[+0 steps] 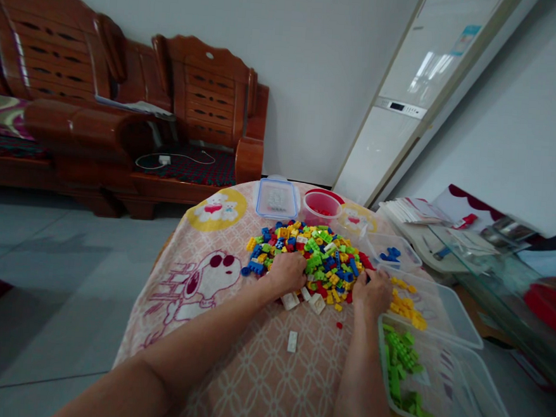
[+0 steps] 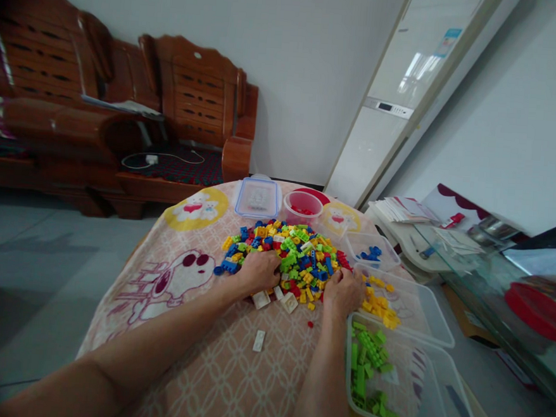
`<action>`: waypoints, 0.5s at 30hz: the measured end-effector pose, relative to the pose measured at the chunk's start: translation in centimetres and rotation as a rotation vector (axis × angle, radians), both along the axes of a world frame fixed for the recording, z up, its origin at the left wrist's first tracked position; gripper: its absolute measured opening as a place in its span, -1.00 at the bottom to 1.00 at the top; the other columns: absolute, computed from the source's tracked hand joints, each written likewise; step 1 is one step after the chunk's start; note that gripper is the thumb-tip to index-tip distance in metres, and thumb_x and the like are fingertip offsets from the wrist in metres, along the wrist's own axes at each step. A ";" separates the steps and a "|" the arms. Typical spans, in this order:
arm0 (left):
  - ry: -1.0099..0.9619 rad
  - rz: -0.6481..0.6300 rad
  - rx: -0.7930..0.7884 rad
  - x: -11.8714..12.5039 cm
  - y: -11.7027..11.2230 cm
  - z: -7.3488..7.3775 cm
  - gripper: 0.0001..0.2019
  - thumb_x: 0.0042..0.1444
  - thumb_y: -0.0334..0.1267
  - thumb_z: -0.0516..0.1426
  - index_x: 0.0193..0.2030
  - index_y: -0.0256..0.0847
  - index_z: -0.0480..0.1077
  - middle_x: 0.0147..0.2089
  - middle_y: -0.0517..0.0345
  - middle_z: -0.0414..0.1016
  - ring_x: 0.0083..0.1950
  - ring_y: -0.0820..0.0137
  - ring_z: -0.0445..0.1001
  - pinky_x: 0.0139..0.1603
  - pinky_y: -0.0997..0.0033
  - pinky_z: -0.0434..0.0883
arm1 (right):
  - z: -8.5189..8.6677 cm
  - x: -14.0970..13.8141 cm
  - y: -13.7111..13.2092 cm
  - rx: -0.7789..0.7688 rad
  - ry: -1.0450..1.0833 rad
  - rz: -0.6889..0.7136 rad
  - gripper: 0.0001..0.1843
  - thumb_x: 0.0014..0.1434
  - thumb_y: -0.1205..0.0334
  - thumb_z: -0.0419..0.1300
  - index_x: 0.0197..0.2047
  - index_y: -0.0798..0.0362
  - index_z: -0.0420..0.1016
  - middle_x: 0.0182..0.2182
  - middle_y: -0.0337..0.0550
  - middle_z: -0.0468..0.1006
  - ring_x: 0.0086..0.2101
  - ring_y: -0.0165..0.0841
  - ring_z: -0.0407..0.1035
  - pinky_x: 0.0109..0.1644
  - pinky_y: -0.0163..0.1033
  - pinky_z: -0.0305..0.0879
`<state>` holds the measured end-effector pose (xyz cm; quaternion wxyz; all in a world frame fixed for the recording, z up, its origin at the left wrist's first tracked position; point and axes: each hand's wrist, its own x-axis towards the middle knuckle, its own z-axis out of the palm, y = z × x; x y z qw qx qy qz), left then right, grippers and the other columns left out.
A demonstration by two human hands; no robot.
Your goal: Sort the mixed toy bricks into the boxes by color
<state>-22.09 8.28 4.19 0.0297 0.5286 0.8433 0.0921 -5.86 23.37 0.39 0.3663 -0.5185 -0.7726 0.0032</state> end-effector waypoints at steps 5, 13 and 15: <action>-0.032 0.022 0.019 -0.1 -0.4 0.1 -0.73 0.10 -0.28 0.11 -0.15 -0.30 0.57 -0.06 -0.22 0.61 -0.04 0.02 0.61 -0.14 0.18 0.51 | -0.1 0.0 0.0 0.001 0.013 -0.014 -0.68 0.21 0.25 0.07 -0.20 0.10 0.66 0.06 0.14 0.53 -0.04 -0.12 0.34 0.01 -0.08 0.22; -0.166 0.117 0.234 -3.5 -2.4 1.1 -0.85 0.05 -0.33 0.15 -0.28 -0.20 0.56 -0.28 0.05 0.63 -0.21 0.26 0.59 -0.20 0.39 0.42 | 0.0 0.0 -0.1 0.001 0.007 -0.002 -0.68 0.22 0.27 0.07 -0.19 0.13 0.67 0.04 0.17 0.53 -0.04 -0.12 0.35 0.04 -0.08 0.22; -0.234 0.122 0.322 -4.5 -2.5 0.9 -0.86 0.04 -0.35 0.15 -0.30 -0.21 0.55 -0.33 0.10 0.62 -0.28 0.33 0.56 -0.25 0.45 0.40 | 0.1 0.0 0.0 -0.012 0.012 -0.006 -0.68 0.21 0.27 0.08 -0.19 0.13 0.67 0.04 0.17 0.54 -0.03 -0.11 0.35 0.05 -0.08 0.22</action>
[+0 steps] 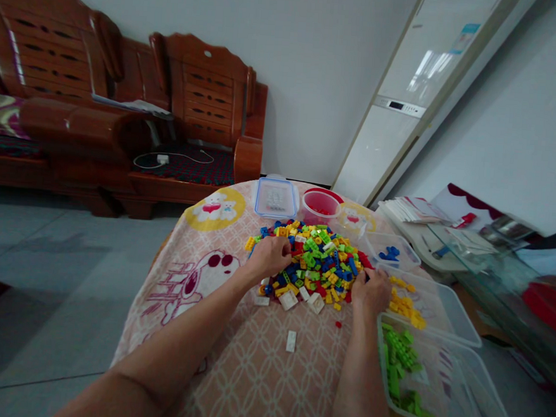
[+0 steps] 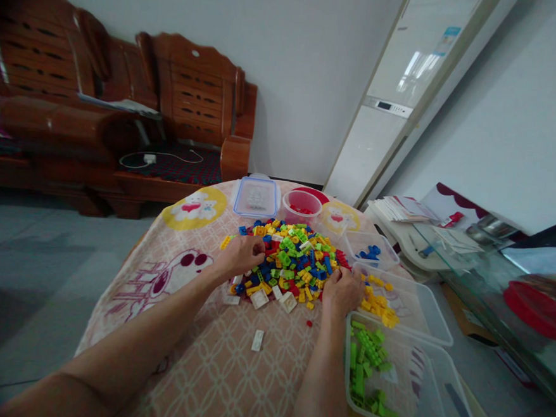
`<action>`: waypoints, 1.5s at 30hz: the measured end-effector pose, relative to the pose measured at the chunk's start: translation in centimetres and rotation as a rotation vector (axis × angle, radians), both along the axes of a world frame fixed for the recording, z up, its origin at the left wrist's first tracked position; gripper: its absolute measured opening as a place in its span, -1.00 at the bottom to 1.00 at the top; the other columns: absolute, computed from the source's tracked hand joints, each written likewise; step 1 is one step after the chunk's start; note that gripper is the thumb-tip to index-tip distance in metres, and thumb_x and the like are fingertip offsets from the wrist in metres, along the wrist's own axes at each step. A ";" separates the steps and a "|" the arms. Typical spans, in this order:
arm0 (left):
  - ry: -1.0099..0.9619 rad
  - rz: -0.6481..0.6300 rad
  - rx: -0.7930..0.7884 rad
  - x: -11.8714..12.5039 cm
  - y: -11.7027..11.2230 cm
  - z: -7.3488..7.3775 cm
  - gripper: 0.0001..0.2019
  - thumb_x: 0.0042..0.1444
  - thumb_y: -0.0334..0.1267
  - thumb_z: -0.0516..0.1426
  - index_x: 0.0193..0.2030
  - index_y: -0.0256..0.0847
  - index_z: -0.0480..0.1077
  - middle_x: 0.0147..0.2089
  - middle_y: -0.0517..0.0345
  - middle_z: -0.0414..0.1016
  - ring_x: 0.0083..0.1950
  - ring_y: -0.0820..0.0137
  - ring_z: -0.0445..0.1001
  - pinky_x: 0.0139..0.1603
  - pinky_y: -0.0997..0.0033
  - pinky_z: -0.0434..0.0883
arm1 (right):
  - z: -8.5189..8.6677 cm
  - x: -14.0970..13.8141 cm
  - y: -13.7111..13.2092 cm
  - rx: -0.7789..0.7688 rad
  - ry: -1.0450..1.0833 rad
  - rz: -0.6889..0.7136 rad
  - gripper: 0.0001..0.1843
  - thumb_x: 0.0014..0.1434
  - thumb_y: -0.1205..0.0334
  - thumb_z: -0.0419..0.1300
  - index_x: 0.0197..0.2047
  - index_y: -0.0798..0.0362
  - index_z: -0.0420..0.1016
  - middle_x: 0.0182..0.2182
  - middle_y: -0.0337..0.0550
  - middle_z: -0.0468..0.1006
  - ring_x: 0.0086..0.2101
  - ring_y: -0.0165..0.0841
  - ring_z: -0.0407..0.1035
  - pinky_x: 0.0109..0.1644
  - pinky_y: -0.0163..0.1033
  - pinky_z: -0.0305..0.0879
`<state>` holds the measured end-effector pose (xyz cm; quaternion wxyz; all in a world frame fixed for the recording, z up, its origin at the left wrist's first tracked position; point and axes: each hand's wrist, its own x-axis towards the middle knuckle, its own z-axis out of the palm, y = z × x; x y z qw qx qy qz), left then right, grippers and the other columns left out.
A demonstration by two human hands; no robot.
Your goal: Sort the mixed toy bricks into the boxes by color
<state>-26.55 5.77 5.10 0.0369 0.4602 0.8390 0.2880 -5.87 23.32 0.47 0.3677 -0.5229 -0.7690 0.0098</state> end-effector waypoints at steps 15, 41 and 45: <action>-0.754 -0.109 0.417 -2.0 2.1 -1.6 -0.89 0.04 -0.26 0.26 -0.39 -0.27 0.55 -0.54 0.23 0.54 -0.53 0.48 0.50 -0.46 0.54 0.46 | 0.0 -0.1 0.0 -0.025 -0.007 -0.008 -0.67 0.24 0.26 0.07 -0.15 0.13 0.67 0.08 0.18 0.52 -0.01 -0.11 0.35 0.04 -0.08 0.22; 0.209 -0.500 0.118 2.8 2.8 -2.7 -0.83 0.17 -0.35 0.19 -0.11 -0.19 0.56 -0.06 0.02 0.57 0.00 0.28 0.51 0.08 0.34 0.42 | -0.1 0.0 0.0 0.014 -0.002 -0.003 -0.67 0.20 0.27 0.07 -0.20 0.12 0.67 0.02 0.17 0.55 -0.04 -0.13 0.36 0.04 -0.08 0.24; 0.262 -0.447 0.000 1.9 1.9 -1.8 -0.86 0.08 -0.42 0.17 -0.27 -0.20 0.56 -0.19 0.03 0.55 -0.09 0.26 0.50 -0.03 0.32 0.40 | 0.0 0.0 0.0 -0.001 -0.019 -0.010 -0.66 0.23 0.26 0.06 -0.18 0.12 0.68 0.03 0.16 0.55 -0.04 -0.13 0.36 0.05 -0.08 0.25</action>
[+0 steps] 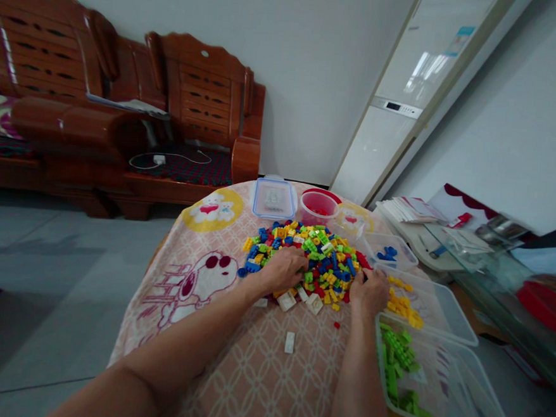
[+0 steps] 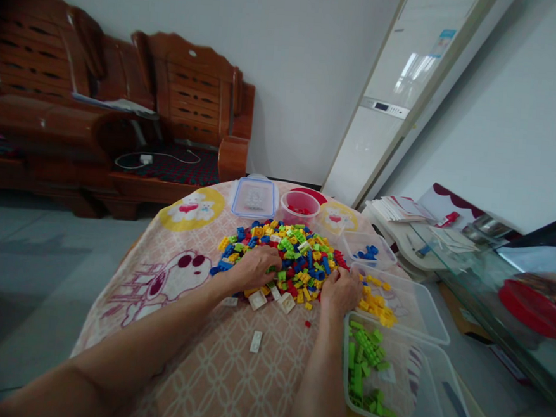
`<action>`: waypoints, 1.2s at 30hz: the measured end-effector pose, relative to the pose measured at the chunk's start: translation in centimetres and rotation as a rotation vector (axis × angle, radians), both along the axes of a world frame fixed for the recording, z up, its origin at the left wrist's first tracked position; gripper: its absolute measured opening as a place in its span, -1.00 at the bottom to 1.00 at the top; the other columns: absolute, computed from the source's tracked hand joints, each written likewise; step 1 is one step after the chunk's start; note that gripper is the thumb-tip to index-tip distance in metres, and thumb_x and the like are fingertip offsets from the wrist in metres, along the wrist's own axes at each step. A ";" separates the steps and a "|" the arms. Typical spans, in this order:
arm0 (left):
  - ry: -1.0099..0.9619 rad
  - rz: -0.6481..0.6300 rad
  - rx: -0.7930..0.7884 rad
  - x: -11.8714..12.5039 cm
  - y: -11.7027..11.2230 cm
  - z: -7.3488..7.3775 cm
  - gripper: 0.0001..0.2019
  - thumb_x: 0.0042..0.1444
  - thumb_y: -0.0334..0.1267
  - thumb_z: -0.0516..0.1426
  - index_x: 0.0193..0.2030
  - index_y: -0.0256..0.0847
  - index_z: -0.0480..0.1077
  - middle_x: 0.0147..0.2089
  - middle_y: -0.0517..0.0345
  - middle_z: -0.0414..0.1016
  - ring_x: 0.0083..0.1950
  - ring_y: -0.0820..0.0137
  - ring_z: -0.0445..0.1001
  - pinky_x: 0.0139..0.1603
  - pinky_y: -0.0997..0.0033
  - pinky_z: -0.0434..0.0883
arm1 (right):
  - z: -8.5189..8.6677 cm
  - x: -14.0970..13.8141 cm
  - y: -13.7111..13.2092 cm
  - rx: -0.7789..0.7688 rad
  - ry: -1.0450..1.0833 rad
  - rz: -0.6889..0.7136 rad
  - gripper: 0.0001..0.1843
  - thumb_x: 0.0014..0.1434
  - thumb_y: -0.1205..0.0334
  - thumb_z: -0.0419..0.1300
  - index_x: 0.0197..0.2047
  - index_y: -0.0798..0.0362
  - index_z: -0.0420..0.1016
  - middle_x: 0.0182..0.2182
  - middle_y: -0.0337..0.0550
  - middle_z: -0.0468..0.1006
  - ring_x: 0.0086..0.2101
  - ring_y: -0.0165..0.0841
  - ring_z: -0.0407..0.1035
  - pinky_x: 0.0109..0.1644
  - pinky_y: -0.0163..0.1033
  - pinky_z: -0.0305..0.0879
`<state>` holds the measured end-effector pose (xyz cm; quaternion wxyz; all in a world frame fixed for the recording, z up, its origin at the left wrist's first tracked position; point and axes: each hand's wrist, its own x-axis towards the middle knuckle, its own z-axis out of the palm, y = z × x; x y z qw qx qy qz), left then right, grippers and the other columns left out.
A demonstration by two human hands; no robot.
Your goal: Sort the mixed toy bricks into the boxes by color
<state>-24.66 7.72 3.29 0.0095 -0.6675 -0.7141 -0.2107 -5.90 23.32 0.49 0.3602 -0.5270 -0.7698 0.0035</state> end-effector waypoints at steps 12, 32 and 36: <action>0.010 -0.162 -0.004 1.5 0.2 -0.3 -0.82 0.17 -0.20 0.24 -0.14 -0.21 0.57 -0.11 0.01 0.59 -0.04 0.25 0.48 -0.01 0.30 0.35 | 0.0 0.0 -0.2 0.013 0.016 0.020 -0.68 0.22 0.26 0.06 -0.20 0.12 0.66 0.03 0.17 0.54 -0.02 -0.13 0.34 0.06 -0.08 0.22; 0.129 -0.101 -0.084 1.6 -0.5 0.6 -0.83 0.16 -0.15 0.23 -0.24 -0.19 0.59 -0.18 0.01 0.58 -0.09 0.22 0.50 -0.07 0.27 0.34 | 0.1 0.1 -0.2 -0.009 -0.005 0.019 -0.68 0.23 0.27 0.07 -0.17 0.13 0.66 0.03 0.18 0.53 -0.02 -0.10 0.34 0.05 -0.06 0.22; 0.089 -0.121 -0.074 1.6 -0.4 0.1 -0.84 0.10 -0.15 0.29 -0.27 -0.18 0.57 -0.17 0.03 0.59 -0.08 0.23 0.51 -0.07 0.30 0.35 | 0.2 0.0 -0.2 -0.015 0.001 0.007 -0.69 0.22 0.28 0.08 -0.17 0.12 0.67 0.04 0.18 0.52 -0.01 -0.10 0.34 0.05 -0.05 0.23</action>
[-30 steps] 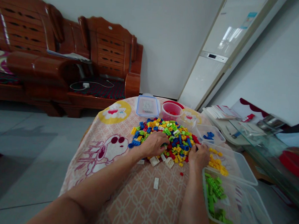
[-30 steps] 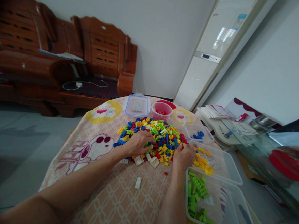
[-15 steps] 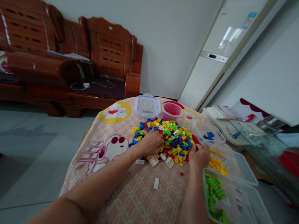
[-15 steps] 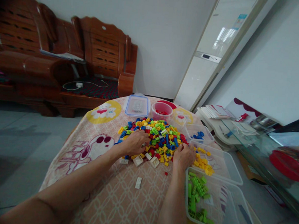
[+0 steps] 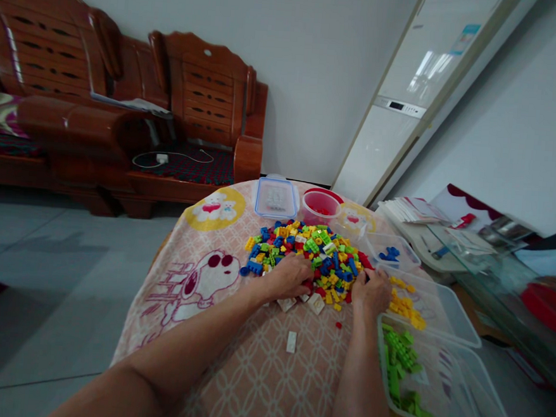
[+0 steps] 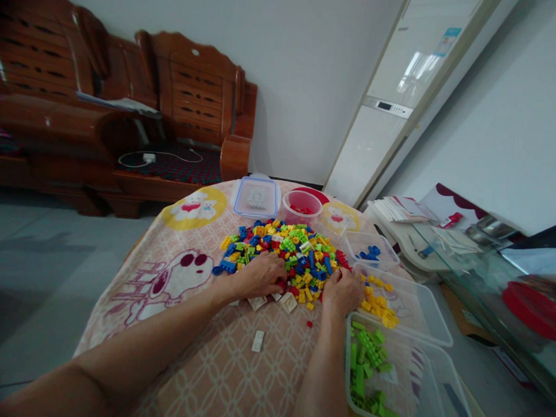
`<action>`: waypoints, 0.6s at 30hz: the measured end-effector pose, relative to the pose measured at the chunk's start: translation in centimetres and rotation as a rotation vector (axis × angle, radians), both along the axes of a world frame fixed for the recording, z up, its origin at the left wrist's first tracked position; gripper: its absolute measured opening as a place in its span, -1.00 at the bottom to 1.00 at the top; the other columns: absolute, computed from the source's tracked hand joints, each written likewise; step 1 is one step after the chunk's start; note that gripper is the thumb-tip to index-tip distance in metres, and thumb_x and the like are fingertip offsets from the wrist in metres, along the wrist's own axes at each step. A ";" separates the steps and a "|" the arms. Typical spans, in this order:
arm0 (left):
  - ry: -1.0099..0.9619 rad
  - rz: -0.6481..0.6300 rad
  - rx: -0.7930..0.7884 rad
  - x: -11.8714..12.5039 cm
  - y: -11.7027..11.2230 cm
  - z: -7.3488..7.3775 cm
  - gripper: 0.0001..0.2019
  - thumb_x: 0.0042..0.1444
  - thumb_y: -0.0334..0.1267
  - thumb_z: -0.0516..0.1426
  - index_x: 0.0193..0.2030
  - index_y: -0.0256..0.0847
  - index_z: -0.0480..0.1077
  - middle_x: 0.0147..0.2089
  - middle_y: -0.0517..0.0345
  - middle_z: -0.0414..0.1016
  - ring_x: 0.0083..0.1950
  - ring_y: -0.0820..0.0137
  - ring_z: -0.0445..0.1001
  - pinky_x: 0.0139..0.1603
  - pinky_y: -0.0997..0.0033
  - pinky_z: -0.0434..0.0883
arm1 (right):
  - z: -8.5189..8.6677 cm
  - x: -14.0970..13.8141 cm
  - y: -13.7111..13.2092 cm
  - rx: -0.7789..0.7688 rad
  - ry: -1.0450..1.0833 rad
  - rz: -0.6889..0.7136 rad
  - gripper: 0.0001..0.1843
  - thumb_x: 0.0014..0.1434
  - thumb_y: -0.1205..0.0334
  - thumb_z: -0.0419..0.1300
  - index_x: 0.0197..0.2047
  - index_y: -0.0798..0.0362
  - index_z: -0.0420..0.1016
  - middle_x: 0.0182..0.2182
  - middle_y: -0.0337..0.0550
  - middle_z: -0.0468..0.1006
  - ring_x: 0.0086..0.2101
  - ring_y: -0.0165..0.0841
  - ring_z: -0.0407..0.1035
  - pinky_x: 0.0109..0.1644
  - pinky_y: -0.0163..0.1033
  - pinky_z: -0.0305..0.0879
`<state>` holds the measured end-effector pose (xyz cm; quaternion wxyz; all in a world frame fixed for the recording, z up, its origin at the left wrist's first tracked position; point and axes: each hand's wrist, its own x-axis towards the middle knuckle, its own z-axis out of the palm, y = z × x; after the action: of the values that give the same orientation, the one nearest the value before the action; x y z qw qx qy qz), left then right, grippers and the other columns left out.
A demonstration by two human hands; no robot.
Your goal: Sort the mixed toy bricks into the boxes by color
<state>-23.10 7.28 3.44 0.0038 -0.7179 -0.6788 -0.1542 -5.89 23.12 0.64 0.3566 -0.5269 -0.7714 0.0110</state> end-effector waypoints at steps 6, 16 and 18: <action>-0.303 0.019 -0.007 -0.4 0.0 0.7 -0.87 0.05 -0.33 0.27 -0.22 -0.20 0.58 -0.23 0.12 0.64 -0.19 0.34 0.54 -0.18 0.45 0.35 | -0.3 0.0 0.3 0.032 0.015 0.013 -0.68 0.22 0.26 0.07 -0.20 0.12 0.66 0.02 0.17 0.54 -0.03 -0.12 0.34 0.04 -0.07 0.22; -0.937 0.118 0.117 -2.9 -0.1 0.4 -0.80 0.10 -0.22 0.22 -0.22 -0.23 0.64 -0.43 0.17 0.62 -0.44 0.45 0.51 -0.39 0.55 0.36 | -0.3 0.0 0.2 0.047 0.018 0.015 -0.68 0.21 0.27 0.06 -0.22 0.11 0.66 -0.03 0.16 0.56 -0.05 -0.13 0.35 0.03 -0.08 0.22; -1.052 0.179 0.158 -3.2 0.4 0.1 -0.81 0.08 -0.22 0.24 -0.23 -0.24 0.63 -0.49 0.18 0.58 -0.48 0.46 0.49 -0.43 0.54 0.38 | -0.5 0.0 0.3 0.047 0.022 0.010 -0.68 0.21 0.27 0.06 -0.22 0.10 0.66 -0.01 0.15 0.56 -0.04 -0.13 0.35 0.04 -0.08 0.22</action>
<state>-26.32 7.71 3.56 -0.2697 -0.4804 -0.6340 -0.5427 -5.86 23.44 0.17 0.3775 -0.5145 -0.7699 0.0003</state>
